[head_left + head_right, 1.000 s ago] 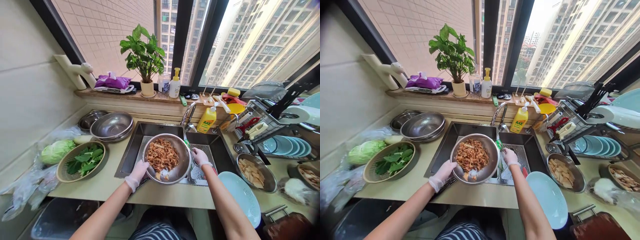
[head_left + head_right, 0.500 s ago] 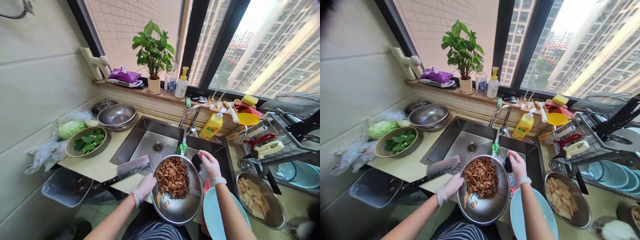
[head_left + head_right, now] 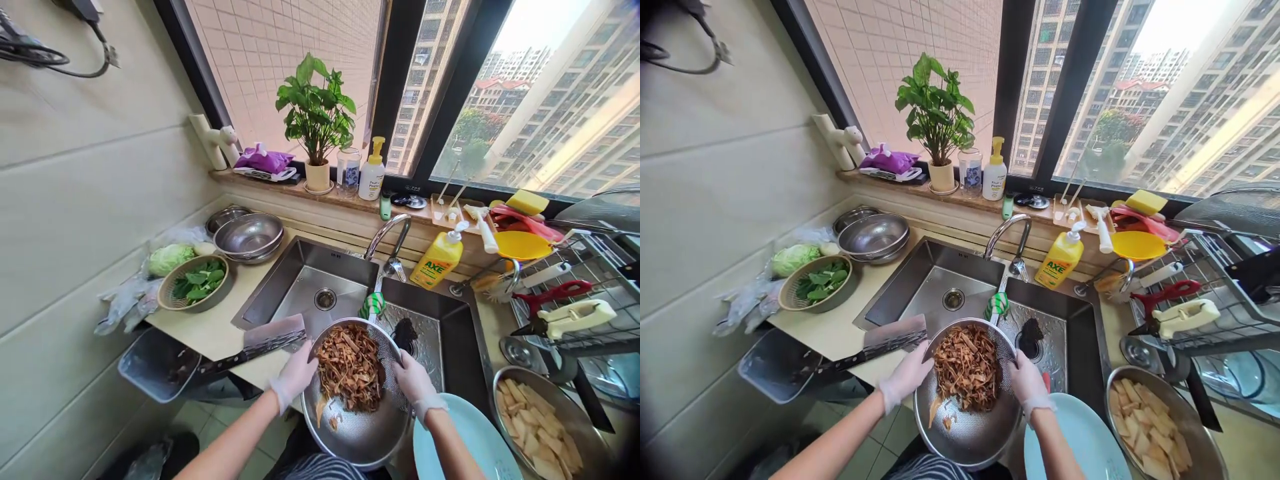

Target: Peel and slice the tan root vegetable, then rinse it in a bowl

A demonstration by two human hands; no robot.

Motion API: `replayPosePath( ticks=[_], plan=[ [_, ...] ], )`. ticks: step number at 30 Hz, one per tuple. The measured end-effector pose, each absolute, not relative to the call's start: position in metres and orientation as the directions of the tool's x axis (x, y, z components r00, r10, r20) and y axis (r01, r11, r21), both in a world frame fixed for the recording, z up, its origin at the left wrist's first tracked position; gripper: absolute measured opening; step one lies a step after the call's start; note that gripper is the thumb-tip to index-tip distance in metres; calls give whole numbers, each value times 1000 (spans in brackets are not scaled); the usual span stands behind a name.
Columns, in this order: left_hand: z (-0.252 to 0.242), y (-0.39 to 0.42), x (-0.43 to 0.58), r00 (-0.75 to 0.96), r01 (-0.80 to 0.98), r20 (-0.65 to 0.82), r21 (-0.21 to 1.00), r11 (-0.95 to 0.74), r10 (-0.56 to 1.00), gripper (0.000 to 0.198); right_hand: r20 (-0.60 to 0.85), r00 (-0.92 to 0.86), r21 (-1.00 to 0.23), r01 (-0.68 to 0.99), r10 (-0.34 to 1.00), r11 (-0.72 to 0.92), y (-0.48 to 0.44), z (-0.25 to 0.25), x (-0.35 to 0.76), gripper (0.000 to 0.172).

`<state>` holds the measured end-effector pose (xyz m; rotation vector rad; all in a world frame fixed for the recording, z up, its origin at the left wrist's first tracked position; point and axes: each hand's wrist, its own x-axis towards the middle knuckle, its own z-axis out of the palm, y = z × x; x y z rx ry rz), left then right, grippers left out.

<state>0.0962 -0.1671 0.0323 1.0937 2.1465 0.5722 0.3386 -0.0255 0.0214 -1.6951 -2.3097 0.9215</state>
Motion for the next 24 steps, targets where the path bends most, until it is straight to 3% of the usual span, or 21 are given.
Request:
replayPosePath(
  ticks=[2, 5, 12, 17, 24],
  plan=[
    [33, -154, 84, -407, 558, -420, 589, 584, 811, 28, -334, -376, -514, 841, 864, 168, -13, 24, 339, 24],
    [52, -122, 61, -407, 638, -361, 545, 544, 839, 21, -289, -420, -514, 826, 860, 231, 16, 40, 323, 21],
    [72, -24, -51, -413, 658, -293, 558, 505, 862, 24, -263, -299, -484, 863, 917, 143, 70, 56, 220, 30],
    [21, 37, -122, -388, 664, -331, 547, 510, 860, 28, -323, -145, -407, 913, 935, 1, 96, 8, 138, 38],
    [-91, 64, -149, -303, 637, -473, 546, 545, 828, 35, -439, 15, -292, 943, 898, -159, 110, -86, 91, 35]
  ],
)
